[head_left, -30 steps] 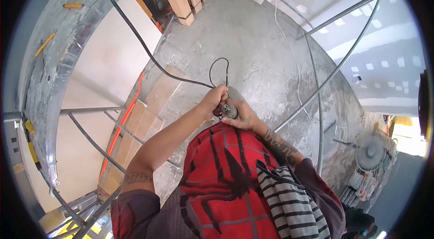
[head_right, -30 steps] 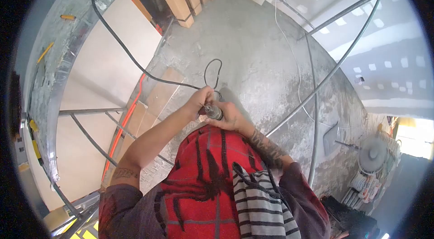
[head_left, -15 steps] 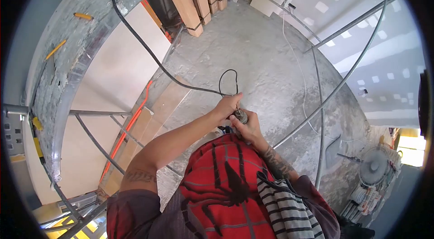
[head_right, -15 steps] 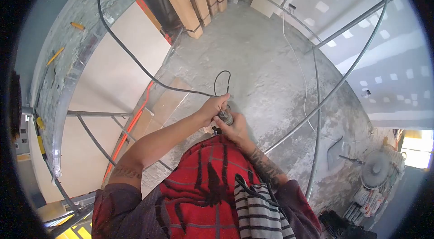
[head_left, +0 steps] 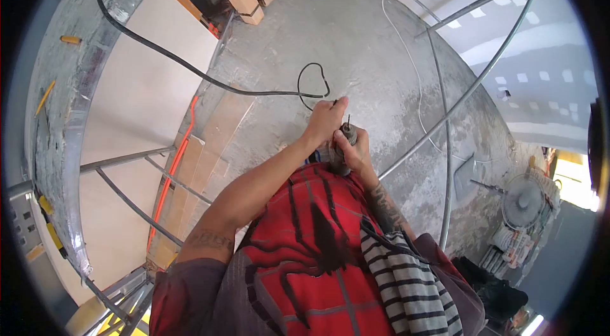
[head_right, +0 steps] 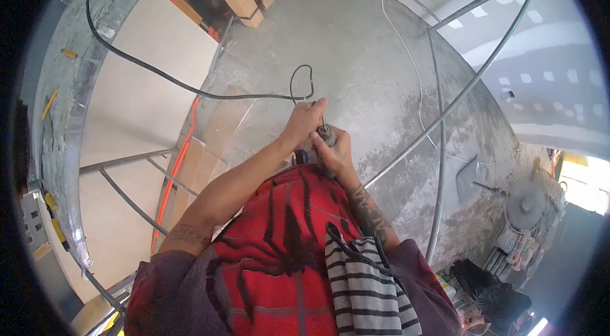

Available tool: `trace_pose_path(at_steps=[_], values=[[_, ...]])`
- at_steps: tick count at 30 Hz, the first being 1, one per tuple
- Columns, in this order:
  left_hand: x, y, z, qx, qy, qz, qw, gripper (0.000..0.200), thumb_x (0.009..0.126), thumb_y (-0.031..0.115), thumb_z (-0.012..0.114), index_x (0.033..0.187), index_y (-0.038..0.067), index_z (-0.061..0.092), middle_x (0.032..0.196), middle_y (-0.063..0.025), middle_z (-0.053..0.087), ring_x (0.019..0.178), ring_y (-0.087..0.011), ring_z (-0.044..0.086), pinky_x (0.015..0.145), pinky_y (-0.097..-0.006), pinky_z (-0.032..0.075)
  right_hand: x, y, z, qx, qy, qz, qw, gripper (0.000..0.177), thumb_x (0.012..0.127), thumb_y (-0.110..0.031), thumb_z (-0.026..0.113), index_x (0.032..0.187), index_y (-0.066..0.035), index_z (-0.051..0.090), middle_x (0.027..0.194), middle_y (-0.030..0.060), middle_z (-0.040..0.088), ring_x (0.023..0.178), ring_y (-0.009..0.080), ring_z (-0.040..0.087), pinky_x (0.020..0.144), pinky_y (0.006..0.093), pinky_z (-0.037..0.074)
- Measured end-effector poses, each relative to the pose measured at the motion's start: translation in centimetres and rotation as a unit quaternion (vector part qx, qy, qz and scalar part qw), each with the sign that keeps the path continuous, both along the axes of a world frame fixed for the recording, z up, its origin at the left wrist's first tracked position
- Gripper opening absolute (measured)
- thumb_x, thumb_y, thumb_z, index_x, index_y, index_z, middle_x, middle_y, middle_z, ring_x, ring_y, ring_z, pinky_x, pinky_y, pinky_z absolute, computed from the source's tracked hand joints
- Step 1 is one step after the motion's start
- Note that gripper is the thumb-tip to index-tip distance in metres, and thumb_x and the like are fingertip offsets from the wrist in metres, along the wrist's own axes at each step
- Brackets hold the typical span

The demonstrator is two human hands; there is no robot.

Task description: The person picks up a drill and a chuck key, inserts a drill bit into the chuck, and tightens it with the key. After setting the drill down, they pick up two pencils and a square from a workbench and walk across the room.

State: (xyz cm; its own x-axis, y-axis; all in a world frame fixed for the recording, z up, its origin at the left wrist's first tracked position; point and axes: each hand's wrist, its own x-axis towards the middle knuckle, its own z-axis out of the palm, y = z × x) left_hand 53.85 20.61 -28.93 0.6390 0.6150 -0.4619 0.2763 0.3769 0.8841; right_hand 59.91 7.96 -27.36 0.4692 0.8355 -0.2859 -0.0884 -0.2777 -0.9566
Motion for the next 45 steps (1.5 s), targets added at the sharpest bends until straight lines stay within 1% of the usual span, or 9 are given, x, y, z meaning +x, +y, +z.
trace_pose_path(at_steps=[10,13,21,27,34,36,38,40,45], values=[[3.6,3.6,0.6,0.103,0.061,-0.095,0.988,0.057,0.091,0.047,0.050,0.082,-0.008,0.063,0.067,-0.0196,0.063,0.064,-0.0295,0.063,0.062,-0.0452,0.048,2.1,2.8,-0.1,0.078,0.088,-0.044,0.992,0.036,0.094,-0.032,0.057,0.084,0.001,0.063,0.070,0.0047,0.063,0.064,0.0127,0.060,0.059,0.0274,0.048],[1.6,4.3,3.9,0.068,0.005,-0.053,0.996,0.048,0.097,0.043,0.045,0.081,-0.001,0.058,0.056,-0.0083,0.053,0.047,-0.0165,0.054,0.047,-0.0328,0.046,3.4,3.7,-1.0,0.091,0.073,-0.043,0.992,0.040,0.095,-0.036,0.054,0.082,0.001,0.062,0.069,0.0056,0.062,0.064,0.0135,0.060,0.059,0.0284,0.048],[1.4,6.7,0.2,0.129,0.021,0.009,0.991,0.047,0.101,0.044,0.038,0.088,0.003,0.056,0.064,-0.0088,0.060,0.058,-0.0162,0.060,0.051,-0.0332,0.048,7.6,8.2,-6.3,-0.006,0.008,0.018,1.000,0.064,0.085,-0.061,0.060,0.081,0.002,0.062,0.074,0.0079,0.061,0.067,0.0144,0.056,0.059,0.0324,0.049],[4.2,8.6,-6.6,0.383,0.097,-0.037,0.918,0.058,0.100,0.047,0.035,0.082,-0.003,0.058,0.070,-0.0188,0.062,0.073,-0.0354,0.064,0.067,-0.0447,0.049,9.5,10.0,-3.2,0.002,0.060,0.117,0.991,0.056,0.092,-0.055,0.053,0.072,-0.003,0.057,0.067,0.0086,0.061,0.057,0.0162,0.061,0.053,0.0301,0.050],[6.6,7.1,-1.9,-0.071,0.118,0.128,0.982,0.063,0.096,0.049,0.040,0.076,-0.006,0.064,0.073,-0.0258,0.064,0.078,-0.0395,0.065,0.072,-0.0477,0.047,11.9,11.3,-1.7,0.027,0.047,0.158,0.986,0.054,0.092,-0.053,0.056,0.068,-0.004,0.052,0.061,0.0087,0.057,0.055,0.0187,0.061,0.052,0.0315,0.050],[6.2,6.9,-2.2,0.256,0.173,0.136,0.941,0.059,0.096,0.046,0.042,0.073,-0.004,0.064,0.076,-0.0264,0.065,0.078,-0.0425,0.065,0.073,-0.0496,0.048,13.4,11.6,-2.3,0.038,0.058,0.175,0.982,0.054,0.092,-0.052,0.056,0.067,-0.005,0.052,0.062,0.0090,0.058,0.056,0.0193,0.061,0.052,0.0319,0.050],[2.9,8.1,-6.9,0.308,0.253,0.082,0.913,0.056,0.095,0.044,0.042,0.070,-0.001,0.063,0.076,-0.0243,0.066,0.078,-0.0423,0.065,0.074,-0.0511,0.048,14.1,11.7,-2.8,0.050,0.078,0.193,0.977,0.053,0.093,-0.050,0.056,0.067,-0.005,0.051,0.062,0.0094,0.058,0.056,0.0200,0.061,0.051,0.0323,0.050],[-1.3,7.1,-7.8,0.240,0.298,0.236,0.893,0.053,0.096,0.042,0.042,0.070,0.000,0.061,0.072,-0.0208,0.065,0.072,-0.0396,0.066,0.070,-0.0484,0.050,15.6,11.8,-2.2,0.054,0.097,0.165,0.980,0.052,0.094,-0.050,0.055,0.066,-0.006,0.049,0.061,0.0091,0.056,0.057,0.0209,0.061,0.054,0.0345,0.050],[-8.5,4.0,8.1,0.140,0.191,0.097,0.967,0.046,0.097,0.041,0.049,0.093,-0.001,0.066,0.070,-0.0085,0.064,0.065,-0.0152,0.063,0.064,-0.0324,0.052,20.5,13.9,-5.8,0.065,0.234,0.084,0.966,0.054,0.093,-0.056,0.052,0.066,-0.009,0.048,0.061,0.0069,0.052,0.055,0.0225,0.059,0.057,0.0382,0.051]])
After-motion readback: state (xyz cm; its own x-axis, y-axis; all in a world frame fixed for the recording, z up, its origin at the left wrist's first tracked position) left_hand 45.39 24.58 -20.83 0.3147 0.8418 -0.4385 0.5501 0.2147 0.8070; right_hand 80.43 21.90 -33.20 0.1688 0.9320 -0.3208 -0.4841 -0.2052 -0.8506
